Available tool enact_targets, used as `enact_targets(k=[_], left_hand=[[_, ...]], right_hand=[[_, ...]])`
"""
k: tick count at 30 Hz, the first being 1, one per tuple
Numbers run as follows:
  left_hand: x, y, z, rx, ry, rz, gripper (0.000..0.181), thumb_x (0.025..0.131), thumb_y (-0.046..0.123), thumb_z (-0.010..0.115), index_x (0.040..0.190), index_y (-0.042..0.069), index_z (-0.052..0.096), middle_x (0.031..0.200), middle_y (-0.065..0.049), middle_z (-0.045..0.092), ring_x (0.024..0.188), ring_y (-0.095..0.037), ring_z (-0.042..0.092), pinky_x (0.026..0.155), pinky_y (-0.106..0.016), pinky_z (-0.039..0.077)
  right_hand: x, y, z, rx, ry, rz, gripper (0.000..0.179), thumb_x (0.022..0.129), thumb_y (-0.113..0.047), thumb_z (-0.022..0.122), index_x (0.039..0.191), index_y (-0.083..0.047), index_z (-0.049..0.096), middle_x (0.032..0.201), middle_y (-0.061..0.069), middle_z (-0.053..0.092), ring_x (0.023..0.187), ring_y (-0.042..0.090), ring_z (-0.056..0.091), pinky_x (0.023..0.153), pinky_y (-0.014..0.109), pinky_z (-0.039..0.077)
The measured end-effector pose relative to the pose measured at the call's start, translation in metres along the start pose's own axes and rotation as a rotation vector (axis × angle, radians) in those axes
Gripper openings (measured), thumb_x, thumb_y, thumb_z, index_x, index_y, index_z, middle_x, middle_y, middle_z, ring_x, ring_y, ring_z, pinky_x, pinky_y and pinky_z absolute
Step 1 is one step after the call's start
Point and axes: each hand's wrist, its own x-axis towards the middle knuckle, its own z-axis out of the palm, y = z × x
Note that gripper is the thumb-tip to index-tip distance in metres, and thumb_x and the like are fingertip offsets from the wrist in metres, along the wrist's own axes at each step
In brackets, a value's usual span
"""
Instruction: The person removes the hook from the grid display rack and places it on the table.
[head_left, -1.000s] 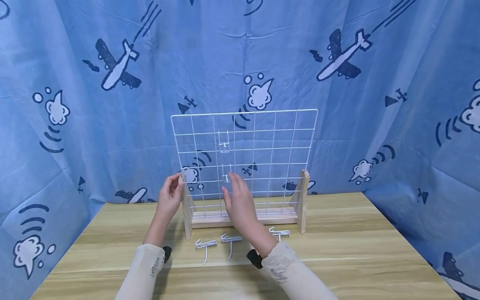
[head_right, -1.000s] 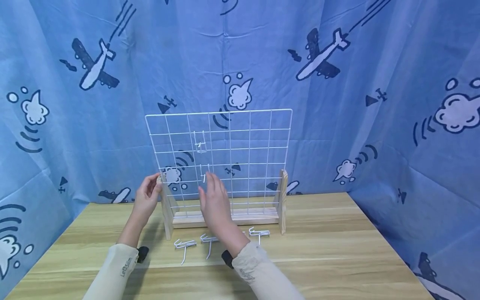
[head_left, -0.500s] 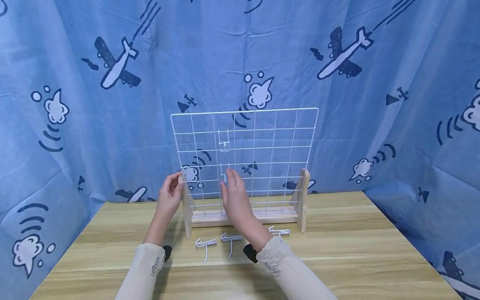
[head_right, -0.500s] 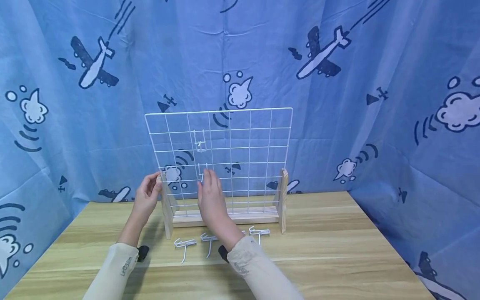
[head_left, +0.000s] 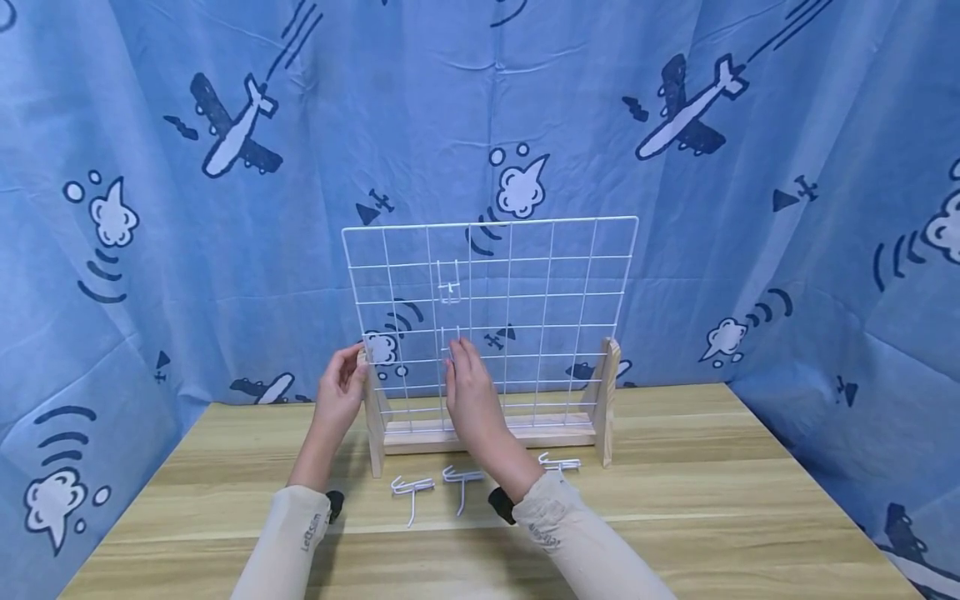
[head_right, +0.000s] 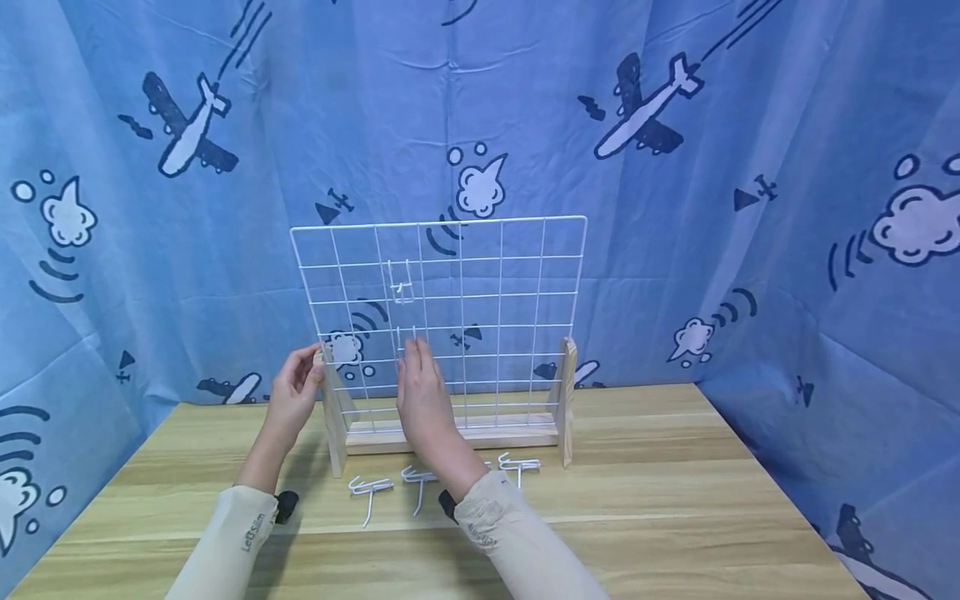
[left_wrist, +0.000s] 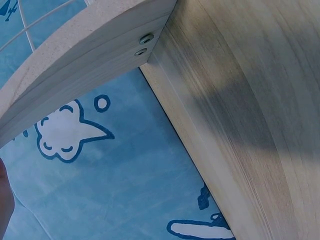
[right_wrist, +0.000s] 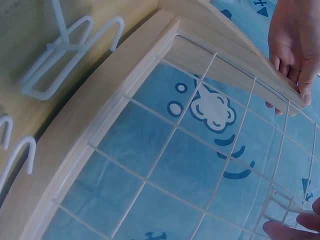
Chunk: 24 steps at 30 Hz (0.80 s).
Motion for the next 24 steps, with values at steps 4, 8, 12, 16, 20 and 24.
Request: enact_targets(k=[4,8,12,16,20,24], left_hand=[[0.0001,-0.0008,0.0006,0.0,-0.001,-0.001,0.036,0.102,0.011,0.046,0.136,0.0,0.043,0.135,-0.016,0.048,0.127,-0.023,0.045,0.105,-0.017,0.038],[0.0004,-0.0006,0.0019,-0.023,0.017,0.043,0.036,0.101,0.008,0.047,0.135,-0.004,0.043,0.133,-0.021,0.05,0.123,-0.022,0.047,0.101,-0.011,0.039],[0.0008,-0.0015,0.0021,-0.05,0.03,0.085,0.035,0.1,0.005,0.047,0.134,-0.007,0.044,0.131,-0.025,0.051,0.117,-0.019,0.049,0.097,-0.009,0.04],[0.0003,-0.0027,0.001,-0.043,0.024,0.081,0.035,0.101,0.005,0.047,0.134,-0.006,0.044,0.131,-0.024,0.051,0.117,-0.02,0.049,0.097,-0.008,0.04],[0.0,-0.0028,0.0006,-0.029,0.021,0.077,0.036,0.101,0.006,0.047,0.134,-0.005,0.044,0.131,-0.023,0.051,0.12,-0.025,0.048,0.097,-0.008,0.04],[0.0002,-0.0028,0.0011,-0.015,0.021,0.08,0.036,0.101,0.008,0.047,0.135,-0.004,0.044,0.132,-0.023,0.05,0.121,-0.024,0.048,0.098,-0.007,0.039]], right_hand=[[-0.0004,0.0004,0.0002,-0.003,0.006,-0.005,0.032,0.098,-0.002,0.052,0.127,0.01,0.052,0.131,0.029,0.051,0.119,0.04,0.053,0.098,0.043,0.048],[0.0,0.0013,0.0004,-0.001,0.029,-0.028,0.03,0.098,-0.003,0.052,0.125,0.011,0.054,0.129,0.03,0.052,0.119,0.04,0.054,0.099,0.044,0.048],[0.0014,0.0021,0.0007,0.0,0.057,-0.053,0.029,0.098,-0.004,0.052,0.123,0.012,0.055,0.127,0.031,0.054,0.117,0.041,0.055,0.098,0.044,0.049],[0.0026,0.0017,-0.0004,0.005,0.061,-0.059,0.029,0.098,-0.003,0.051,0.123,0.012,0.054,0.127,0.031,0.053,0.116,0.041,0.055,0.096,0.044,0.05],[0.0034,0.0004,-0.0027,0.021,0.051,-0.052,0.029,0.099,-0.003,0.051,0.124,0.012,0.054,0.129,0.031,0.052,0.118,0.041,0.054,0.097,0.044,0.049],[0.0029,-0.0003,-0.0053,0.021,0.039,-0.047,0.03,0.1,-0.005,0.048,0.125,0.01,0.053,0.131,0.03,0.051,0.119,0.04,0.053,0.098,0.043,0.049]])
